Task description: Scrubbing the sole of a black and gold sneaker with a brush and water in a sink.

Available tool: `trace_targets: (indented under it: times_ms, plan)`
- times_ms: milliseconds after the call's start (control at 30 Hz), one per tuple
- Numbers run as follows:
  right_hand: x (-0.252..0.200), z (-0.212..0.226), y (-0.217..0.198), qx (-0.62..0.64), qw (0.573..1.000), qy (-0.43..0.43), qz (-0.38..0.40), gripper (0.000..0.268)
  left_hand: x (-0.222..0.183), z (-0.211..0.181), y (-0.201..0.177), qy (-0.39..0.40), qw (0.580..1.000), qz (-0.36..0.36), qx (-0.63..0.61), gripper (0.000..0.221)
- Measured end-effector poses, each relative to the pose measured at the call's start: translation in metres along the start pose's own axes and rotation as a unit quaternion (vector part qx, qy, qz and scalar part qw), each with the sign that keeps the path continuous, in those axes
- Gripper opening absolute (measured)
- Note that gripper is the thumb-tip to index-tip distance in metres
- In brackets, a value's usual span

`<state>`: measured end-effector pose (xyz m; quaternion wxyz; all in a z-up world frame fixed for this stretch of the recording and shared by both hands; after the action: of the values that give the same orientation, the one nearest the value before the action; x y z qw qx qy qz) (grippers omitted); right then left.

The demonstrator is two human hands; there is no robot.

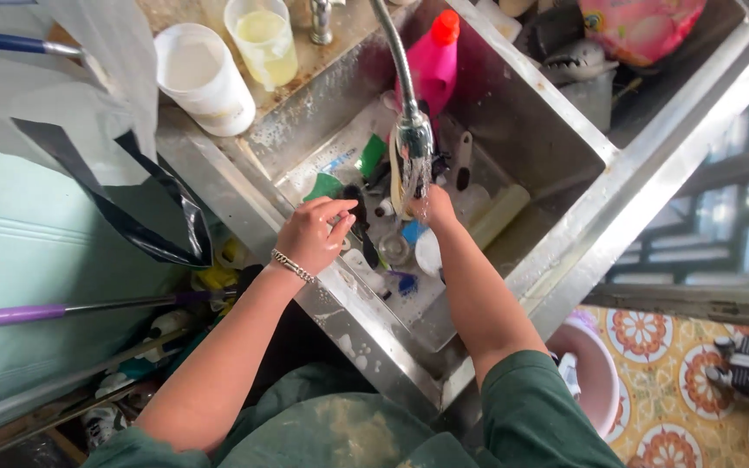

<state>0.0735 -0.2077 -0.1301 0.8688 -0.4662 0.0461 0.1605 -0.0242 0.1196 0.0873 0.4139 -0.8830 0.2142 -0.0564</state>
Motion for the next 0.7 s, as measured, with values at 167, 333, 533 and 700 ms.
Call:
trace_targets:
  times_ms: [167, 333, 533, 700]
  plan:
    - [0.014, -0.022, 0.018, 0.104, 0.943, 0.299, 0.104, 0.04, 0.007, -0.004, -0.035, -0.009, 1.0, 0.002, -0.009, 0.026]
    - [-0.02, 0.058, -0.044, 0.174, 0.95, 0.253, 0.059, 0.05, 0.081, -0.006, -0.056, -0.032, 0.998, 0.013, 0.054, 0.025]
    - [-0.091, 0.111, -0.067, 0.482, 0.846, 0.213, -0.081, 0.038, 0.232, 0.005, -0.063, -0.012, 0.963, 0.001, 0.269, 0.049]
    - [-0.171, 0.161, -0.085, 0.631, 0.73, 0.218, -0.145, 0.033, 0.331, 0.003, -0.075, 0.007, 0.872, -0.017, 0.489, 0.051]
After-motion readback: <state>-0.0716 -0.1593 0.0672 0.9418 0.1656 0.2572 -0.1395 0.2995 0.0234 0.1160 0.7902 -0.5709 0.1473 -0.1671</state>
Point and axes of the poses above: each hand's wrist, its own x-axis towards the middle knuckle, its own y-axis out of the palm, z = x × y, the point moved 8 cm from there along x, towards the middle knuckle, and after that the axes turned 15 degrees about z, right-handed, at the moved point
